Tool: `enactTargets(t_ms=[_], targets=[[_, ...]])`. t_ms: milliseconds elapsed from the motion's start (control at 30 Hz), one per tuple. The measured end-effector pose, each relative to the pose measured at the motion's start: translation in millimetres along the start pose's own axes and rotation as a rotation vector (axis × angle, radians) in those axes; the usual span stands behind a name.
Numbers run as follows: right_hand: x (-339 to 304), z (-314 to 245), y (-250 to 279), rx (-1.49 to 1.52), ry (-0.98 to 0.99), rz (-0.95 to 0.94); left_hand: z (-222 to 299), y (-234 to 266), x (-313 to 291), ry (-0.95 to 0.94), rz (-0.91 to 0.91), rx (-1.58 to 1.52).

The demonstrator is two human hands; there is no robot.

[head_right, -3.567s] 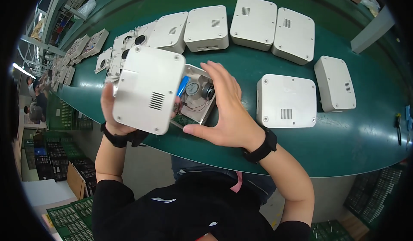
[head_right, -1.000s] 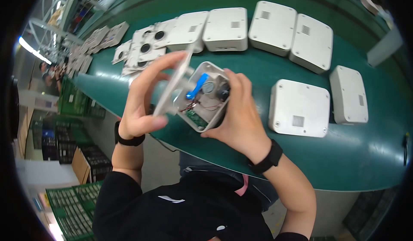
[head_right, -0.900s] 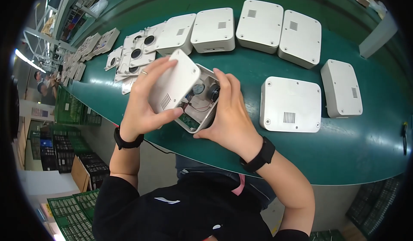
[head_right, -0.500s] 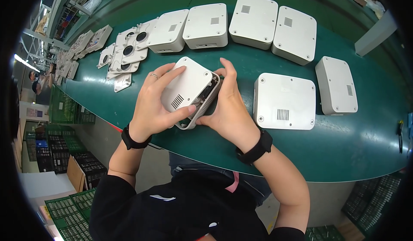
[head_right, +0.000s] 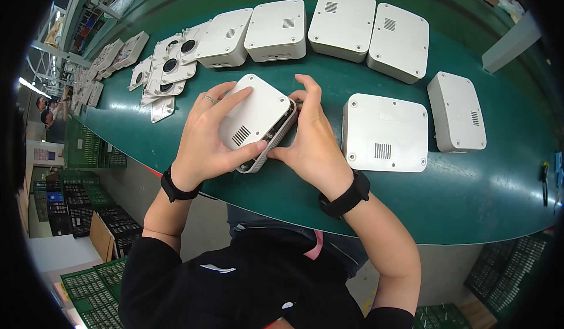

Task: Assembling white plastic casings for electronic components on a production line.

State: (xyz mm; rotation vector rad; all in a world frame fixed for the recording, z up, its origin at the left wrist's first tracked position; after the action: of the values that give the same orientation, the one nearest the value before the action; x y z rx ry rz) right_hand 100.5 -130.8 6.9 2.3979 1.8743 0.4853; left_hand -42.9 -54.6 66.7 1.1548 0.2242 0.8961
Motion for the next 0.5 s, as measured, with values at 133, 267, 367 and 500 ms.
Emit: enactTargets(t_ms=[133, 267, 367, 500], targets=[[0.1, -1.1, 0.6, -0.006, -0.004, 0.004, 2.2, -1.2, 0.1, -0.015, -0.004, 0.011], [-0.3, -1.7, 1.3, -0.019, -0.001, 0.007, 0.7, -5.4, 1.0, 0.034, -0.067, 0.076], [-0.2, -2.3, 1.1, -0.024, 0.006, 0.007, 4.5, -4.6, 2.9, -0.001, 0.003, 0.061], [-0.8, -0.9, 0.8, -0.034, 0.016, 0.015, 5.6, -7.4, 3.8, -0.021, 0.014, 0.081]])
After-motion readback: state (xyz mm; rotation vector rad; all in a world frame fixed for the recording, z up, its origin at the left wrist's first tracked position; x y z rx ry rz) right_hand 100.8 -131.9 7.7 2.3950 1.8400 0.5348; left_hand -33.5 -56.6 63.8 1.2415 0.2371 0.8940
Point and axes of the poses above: each hand's wrist, its own x-axis towards the middle knuckle, its own y-axis out of the back of the hand, z = x × y, the point moved 5 cm from there along x, towards the middle knuckle, and after that the axes turned 11 degrees about y, right-handed, at the moved point
